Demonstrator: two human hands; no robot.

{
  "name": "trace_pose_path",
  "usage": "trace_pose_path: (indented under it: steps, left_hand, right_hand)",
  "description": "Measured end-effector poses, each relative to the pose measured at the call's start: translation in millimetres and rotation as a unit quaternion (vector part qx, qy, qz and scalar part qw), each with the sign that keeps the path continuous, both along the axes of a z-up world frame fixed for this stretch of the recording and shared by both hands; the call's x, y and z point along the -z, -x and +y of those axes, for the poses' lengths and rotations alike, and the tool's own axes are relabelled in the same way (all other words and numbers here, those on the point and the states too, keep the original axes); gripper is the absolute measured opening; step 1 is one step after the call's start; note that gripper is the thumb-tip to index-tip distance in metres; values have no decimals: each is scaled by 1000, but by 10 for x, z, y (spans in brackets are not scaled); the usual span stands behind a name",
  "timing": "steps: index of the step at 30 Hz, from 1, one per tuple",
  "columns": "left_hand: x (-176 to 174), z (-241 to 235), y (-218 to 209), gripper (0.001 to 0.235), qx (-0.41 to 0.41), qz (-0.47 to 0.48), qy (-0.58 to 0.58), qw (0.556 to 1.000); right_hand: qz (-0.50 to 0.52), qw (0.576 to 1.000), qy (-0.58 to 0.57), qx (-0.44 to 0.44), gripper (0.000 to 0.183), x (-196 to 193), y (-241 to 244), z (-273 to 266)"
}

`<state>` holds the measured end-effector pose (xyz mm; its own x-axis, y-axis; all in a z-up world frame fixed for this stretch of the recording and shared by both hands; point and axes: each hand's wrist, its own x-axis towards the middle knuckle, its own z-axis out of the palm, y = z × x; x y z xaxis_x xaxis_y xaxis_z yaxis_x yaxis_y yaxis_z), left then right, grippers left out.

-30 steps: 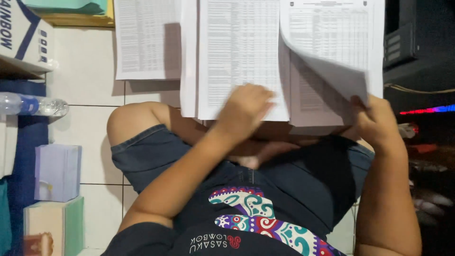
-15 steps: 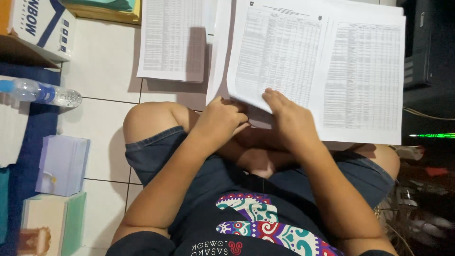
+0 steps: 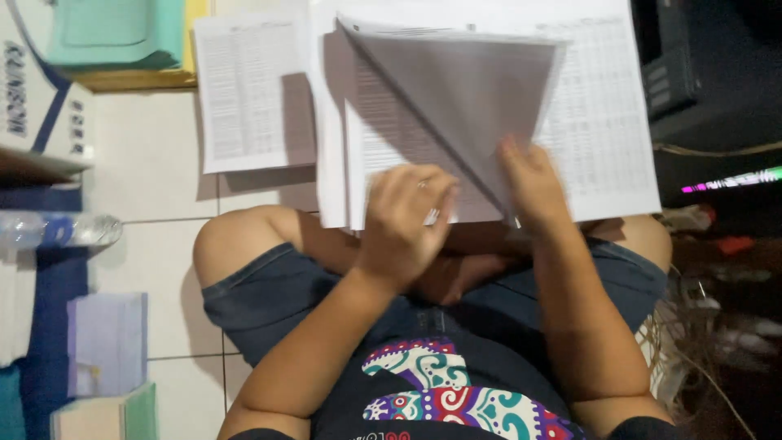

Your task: The person sits on the floor and sorts through a stack of printed papers. They flip through the pages, separate them into smaller piles, and arrange them on the tiled floor.

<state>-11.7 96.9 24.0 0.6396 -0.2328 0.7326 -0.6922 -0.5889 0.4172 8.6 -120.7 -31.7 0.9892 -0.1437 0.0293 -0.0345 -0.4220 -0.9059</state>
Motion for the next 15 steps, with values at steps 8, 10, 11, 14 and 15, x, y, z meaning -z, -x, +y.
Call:
trace_pose_path:
  steps: [8, 10, 11, 14, 15]
  left_hand:
    - [464, -1100, -106, 17, 172, 149, -87, 970]
    - [579, -1265, -151, 29, 159, 120, -160, 967]
    - [583, -1292, -167, 29, 158, 120, -160, 967]
    - [639, -1355, -185, 40, 169, 167, -227, 945]
    - [691, -1365, -195, 38, 161, 151, -194, 956]
  right_hand:
    - [-122, 862, 476, 123, 75, -412, 685, -1684]
    - [-326, 874, 337, 127, 56, -1015, 618, -1135]
    - [-326, 874, 337, 126, 56, -1047, 487, -1195]
    - [-398, 806, 400, -180, 22, -960, 211, -1359]
    - [-347, 818, 404, -218, 29, -809, 178, -1404]
